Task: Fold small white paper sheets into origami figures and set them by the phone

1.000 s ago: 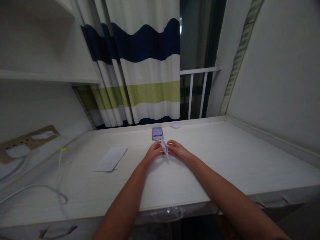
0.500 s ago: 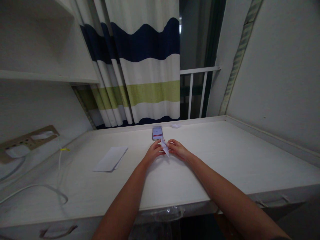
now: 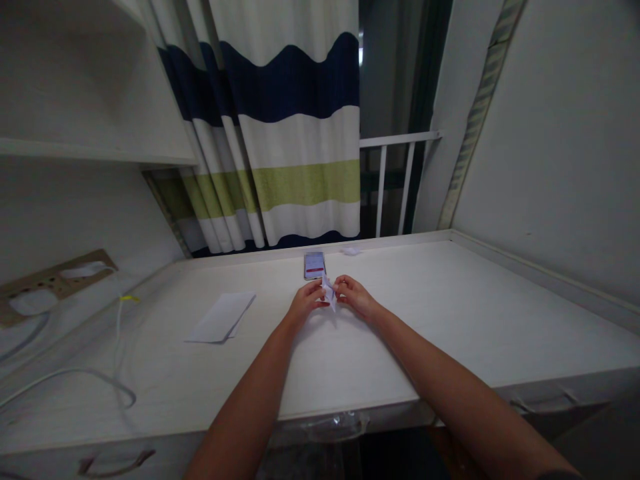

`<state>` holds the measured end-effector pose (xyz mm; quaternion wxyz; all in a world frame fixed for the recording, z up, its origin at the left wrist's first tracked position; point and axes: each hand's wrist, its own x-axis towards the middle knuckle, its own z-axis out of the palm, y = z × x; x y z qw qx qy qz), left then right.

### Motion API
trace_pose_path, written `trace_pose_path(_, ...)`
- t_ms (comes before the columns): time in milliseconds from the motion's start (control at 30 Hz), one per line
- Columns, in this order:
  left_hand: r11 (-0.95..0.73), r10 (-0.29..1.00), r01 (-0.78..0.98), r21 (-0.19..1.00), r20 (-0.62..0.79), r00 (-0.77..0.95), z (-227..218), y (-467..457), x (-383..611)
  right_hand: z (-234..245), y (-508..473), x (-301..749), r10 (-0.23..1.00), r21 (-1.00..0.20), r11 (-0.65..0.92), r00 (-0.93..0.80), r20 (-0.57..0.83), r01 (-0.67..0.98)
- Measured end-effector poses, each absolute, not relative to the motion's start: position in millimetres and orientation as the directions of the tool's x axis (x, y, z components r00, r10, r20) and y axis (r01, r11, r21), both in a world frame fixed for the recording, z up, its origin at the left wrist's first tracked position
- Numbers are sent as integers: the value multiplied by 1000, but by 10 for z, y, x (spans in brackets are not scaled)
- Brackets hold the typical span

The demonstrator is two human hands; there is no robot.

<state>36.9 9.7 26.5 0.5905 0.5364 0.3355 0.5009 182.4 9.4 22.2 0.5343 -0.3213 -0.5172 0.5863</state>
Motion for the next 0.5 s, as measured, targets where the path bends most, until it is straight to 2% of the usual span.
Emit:
trace_pose_path(267,-75,960,-243,967,136,246,292,63,370,261,67,1836,961,-952,84,-229,156,-294)
trace_pose_path(500,-46,939,-228,972,120,322,259,66,370,245,73,1845,957,-940,86,-236,170,-331)
